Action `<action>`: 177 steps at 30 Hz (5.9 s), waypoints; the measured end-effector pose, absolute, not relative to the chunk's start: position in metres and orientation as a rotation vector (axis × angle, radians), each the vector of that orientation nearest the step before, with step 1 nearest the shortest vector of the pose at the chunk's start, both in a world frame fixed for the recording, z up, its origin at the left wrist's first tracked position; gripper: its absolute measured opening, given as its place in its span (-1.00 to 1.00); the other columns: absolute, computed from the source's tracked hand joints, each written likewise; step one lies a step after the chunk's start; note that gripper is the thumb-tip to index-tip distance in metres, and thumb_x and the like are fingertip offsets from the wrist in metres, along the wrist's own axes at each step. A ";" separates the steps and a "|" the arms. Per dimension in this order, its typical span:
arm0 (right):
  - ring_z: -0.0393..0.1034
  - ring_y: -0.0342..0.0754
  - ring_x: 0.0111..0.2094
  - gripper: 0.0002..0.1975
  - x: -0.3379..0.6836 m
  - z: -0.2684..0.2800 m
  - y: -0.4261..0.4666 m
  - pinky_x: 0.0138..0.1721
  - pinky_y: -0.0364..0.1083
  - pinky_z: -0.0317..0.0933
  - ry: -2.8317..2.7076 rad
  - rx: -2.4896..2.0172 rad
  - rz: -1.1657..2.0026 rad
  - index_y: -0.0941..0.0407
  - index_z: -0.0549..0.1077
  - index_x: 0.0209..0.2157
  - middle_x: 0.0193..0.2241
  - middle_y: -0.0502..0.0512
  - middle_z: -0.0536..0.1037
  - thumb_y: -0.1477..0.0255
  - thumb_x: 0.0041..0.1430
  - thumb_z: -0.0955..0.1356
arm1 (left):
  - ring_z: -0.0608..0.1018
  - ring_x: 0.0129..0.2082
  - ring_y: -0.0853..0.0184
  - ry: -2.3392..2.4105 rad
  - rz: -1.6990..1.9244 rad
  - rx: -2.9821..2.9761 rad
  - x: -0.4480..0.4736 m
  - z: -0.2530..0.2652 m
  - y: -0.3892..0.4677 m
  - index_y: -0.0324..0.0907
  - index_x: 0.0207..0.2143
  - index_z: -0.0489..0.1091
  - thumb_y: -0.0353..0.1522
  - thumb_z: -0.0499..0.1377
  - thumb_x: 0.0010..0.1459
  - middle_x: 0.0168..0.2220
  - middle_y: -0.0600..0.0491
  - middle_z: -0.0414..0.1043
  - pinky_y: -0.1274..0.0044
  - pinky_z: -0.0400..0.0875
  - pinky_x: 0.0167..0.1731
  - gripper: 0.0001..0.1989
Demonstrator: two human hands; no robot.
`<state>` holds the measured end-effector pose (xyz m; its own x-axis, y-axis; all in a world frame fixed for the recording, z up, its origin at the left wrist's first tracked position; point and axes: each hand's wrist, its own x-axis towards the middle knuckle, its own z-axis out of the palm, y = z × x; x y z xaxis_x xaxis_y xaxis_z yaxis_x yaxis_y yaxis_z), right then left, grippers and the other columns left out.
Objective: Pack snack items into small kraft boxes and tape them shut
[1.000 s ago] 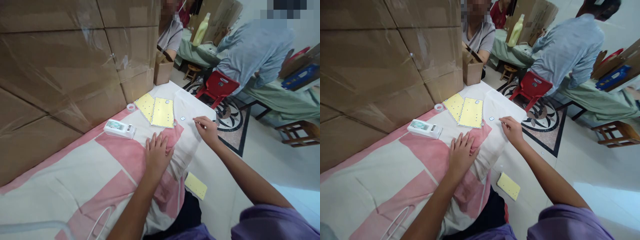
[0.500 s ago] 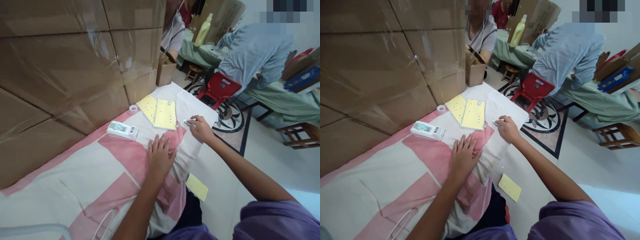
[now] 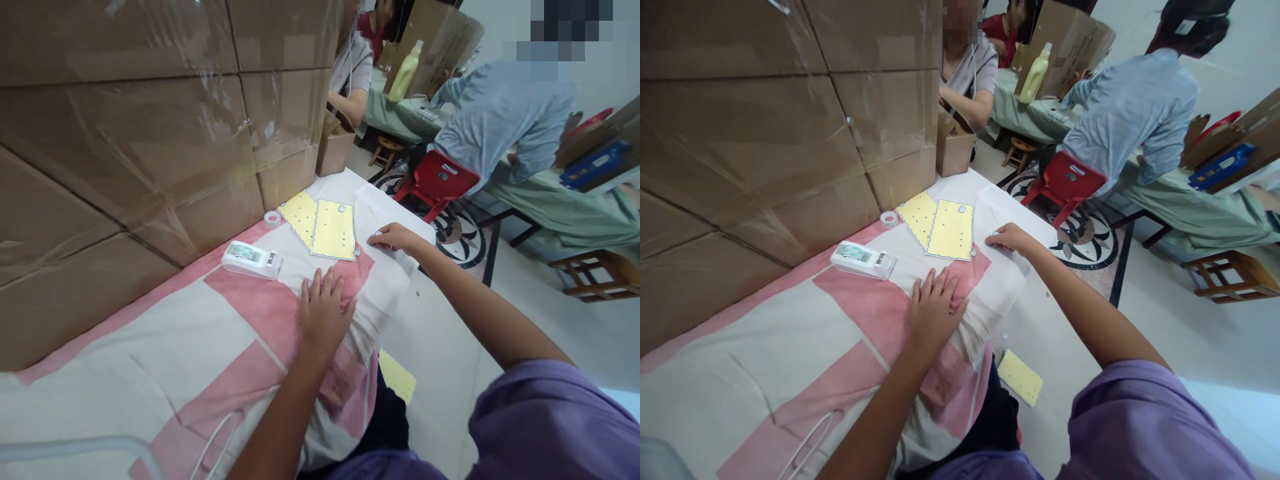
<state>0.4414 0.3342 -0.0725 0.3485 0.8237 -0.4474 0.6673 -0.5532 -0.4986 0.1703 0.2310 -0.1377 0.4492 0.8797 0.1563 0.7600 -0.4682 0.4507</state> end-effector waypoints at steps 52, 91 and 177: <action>0.18 -0.19 -0.55 -0.57 0.457 -0.072 0.326 -0.50 -0.18 0.09 -1.686 -1.996 0.883 0.16 0.47 -0.39 -0.58 -0.07 0.38 0.05 -0.01 0.47 | 0.14 0.42 0.06 1.369 0.603 2.351 0.170 -0.138 0.231 -0.04 0.26 0.33 -0.16 0.06 0.30 0.39 0.05 0.20 0.04 0.03 0.38 -0.49; 0.39 -0.04 -0.32 -0.89 0.447 -0.067 0.344 -0.23 -0.13 0.21 -2.218 -2.123 0.519 0.15 0.49 -0.39 -0.34 0.12 0.56 0.45 0.13 0.32 | 0.12 0.43 0.10 1.386 0.582 2.318 0.172 -0.141 0.231 -0.01 0.26 0.33 -0.13 0.08 0.29 0.39 0.09 0.19 0.07 -0.01 0.41 -0.48; 0.15 0.18 0.33 -0.25 -0.303 -0.156 0.408 0.29 0.19 0.16 -1.944 -0.730 1.155 0.04 0.00 0.35 0.36 0.30 0.17 0.35 0.17 0.32 | 0.50 0.06 0.19 2.407 1.800 0.966 -0.488 -0.148 0.379 -0.19 0.07 0.39 -0.12 0.07 0.36 0.07 -0.08 0.46 0.17 0.37 0.13 -0.61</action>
<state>-0.3030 0.4077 -0.1560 -0.5585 0.7693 0.3101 0.0955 0.4310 -0.8973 -0.4879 0.3793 -0.1475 -0.8126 0.4576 0.3609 0.4755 0.1625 0.8646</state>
